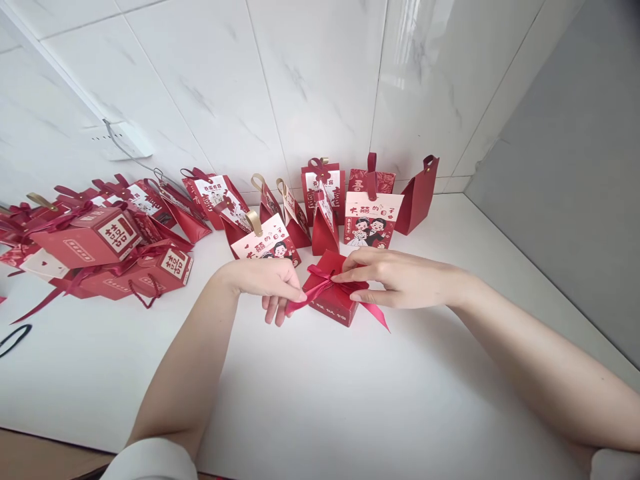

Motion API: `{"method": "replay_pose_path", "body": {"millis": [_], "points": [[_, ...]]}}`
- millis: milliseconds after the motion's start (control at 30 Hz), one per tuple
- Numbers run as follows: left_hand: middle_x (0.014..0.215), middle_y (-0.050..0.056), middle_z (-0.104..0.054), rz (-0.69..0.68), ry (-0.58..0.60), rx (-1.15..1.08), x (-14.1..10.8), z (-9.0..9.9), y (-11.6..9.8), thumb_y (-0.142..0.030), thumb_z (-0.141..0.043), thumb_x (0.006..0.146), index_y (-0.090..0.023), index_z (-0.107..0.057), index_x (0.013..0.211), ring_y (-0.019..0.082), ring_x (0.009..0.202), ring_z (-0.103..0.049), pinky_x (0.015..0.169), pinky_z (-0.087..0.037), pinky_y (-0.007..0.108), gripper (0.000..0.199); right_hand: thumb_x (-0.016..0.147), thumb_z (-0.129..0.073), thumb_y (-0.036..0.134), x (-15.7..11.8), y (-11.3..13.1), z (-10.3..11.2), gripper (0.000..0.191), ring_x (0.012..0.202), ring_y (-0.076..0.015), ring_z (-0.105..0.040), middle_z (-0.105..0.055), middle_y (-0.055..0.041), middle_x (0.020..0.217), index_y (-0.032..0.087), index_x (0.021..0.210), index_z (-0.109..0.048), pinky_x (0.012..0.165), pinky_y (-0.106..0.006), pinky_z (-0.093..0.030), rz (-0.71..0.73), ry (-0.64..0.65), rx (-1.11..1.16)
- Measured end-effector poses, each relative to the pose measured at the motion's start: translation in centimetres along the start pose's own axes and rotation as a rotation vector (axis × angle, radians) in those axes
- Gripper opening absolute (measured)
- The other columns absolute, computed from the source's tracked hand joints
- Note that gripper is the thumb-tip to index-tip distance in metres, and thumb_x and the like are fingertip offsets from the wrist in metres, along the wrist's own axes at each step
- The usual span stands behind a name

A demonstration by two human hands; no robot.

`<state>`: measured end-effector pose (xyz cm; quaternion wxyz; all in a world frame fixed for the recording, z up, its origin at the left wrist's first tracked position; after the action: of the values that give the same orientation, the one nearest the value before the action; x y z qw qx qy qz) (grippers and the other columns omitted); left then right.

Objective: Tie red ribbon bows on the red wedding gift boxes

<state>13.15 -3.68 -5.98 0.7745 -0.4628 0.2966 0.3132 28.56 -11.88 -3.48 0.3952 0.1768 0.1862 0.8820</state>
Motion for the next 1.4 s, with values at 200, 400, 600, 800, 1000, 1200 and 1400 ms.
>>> {"method": "replay_pose_path", "body": {"millis": [200,400,600,800,1000,1200,1400], "points": [[0.073,0.010,-0.075,-0.022,0.225,0.003,1.5,-3.7,-2.4,-0.042,-0.051,0.088,-0.016,-0.074,0.076,0.015,0.051,-0.067,0.053,-0.047,0.023,0.037,0.092,-0.062,0.029,-0.2,-0.3,-0.1,0.039,0.103,-0.0247,-0.057,-0.060,-0.0094,0.115,0.020,0.130,-0.060,0.088,-0.038,-0.047,-0.009,0.007,-0.007],[0.064,0.006,-0.070,-0.107,-0.056,0.126,-1.3,-2.0,-3.2,-0.054,-0.053,0.087,-0.016,-0.071,0.071,0.013,0.047,-0.061,0.053,-0.047,0.024,0.045,0.091,-0.062,0.024,-0.6,-0.4,0.7,0.045,0.107,-0.0231,-0.057,-0.061,-0.0060,0.120,0.026,0.135,-0.054,0.090,-0.036,-0.047,-0.005,0.014,0.092],[0.101,0.004,-0.069,-0.433,-0.962,0.246,-4.0,3.8,-4.8,-0.038,-0.055,0.089,-0.024,-0.073,0.092,0.018,0.094,-0.063,0.073,-0.050,0.026,0.024,0.094,-0.055,0.044,-2.2,-1.7,3.0,0.035,0.109,-0.0256,-0.058,-0.061,-0.0047,0.124,0.027,0.125,-0.059,0.088,-0.037,-0.048,-0.266,-0.089,0.217],[0.104,0.001,-0.066,-0.493,-0.786,0.355,0.0,1.8,-5.3,-0.036,-0.064,0.084,-0.029,-0.076,0.096,0.016,0.092,-0.062,0.083,-0.048,0.030,0.018,0.089,-0.059,0.045,-3.6,-3.3,0.8,0.043,0.106,-0.0256,-0.062,-0.066,-0.0033,0.115,0.031,0.129,-0.053,0.082,-0.032,-0.050,-0.442,0.251,0.397],[0.087,-0.001,-0.067,-0.427,-0.790,0.302,0.7,1.3,-5.3,-0.030,-0.064,0.082,-0.024,-0.073,0.081,0.013,0.076,-0.061,0.070,-0.046,0.027,0.011,0.087,-0.059,0.054,-3.6,-4.5,-0.4,0.034,0.100,-0.0264,-0.062,-0.067,-0.0050,0.110,0.023,0.100,-0.065,0.081,-0.032,-0.048,-0.520,0.331,0.428],[0.084,0.001,-0.067,-0.292,-1.008,0.316,0.1,2.7,-4.2,-0.031,-0.063,0.080,-0.022,-0.071,0.074,0.016,0.079,-0.060,0.071,-0.045,0.029,0.014,0.091,-0.054,0.055,-0.9,-4.8,-2.6,0.041,0.088,-0.0207,-0.062,-0.068,-0.0061,0.091,0.017,0.092,-0.068,0.084,-0.032,-0.045,-0.302,0.255,0.735],[0.086,0.003,-0.073,-0.202,-0.928,0.173,0.3,3.4,-2.8,-0.039,-0.059,0.082,-0.021,-0.074,0.081,0.018,0.076,-0.063,0.068,-0.046,0.030,0.023,0.092,-0.054,0.056,-1.1,-6.0,-1.3,0.045,0.073,-0.0180,-0.061,-0.066,-0.0042,0.072,0.016,0.075,-0.064,0.077,-0.032,-0.044,-0.389,0.037,0.734]]}}
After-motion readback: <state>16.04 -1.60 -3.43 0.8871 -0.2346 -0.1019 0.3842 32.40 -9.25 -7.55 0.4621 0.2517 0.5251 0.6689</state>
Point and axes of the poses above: each hand's wrist, its own x-axis towards the middle knuckle, its own z-axis out of the back of the hand, y = z × x, the point moved 7 cm from there along x, towards the middle knuckle
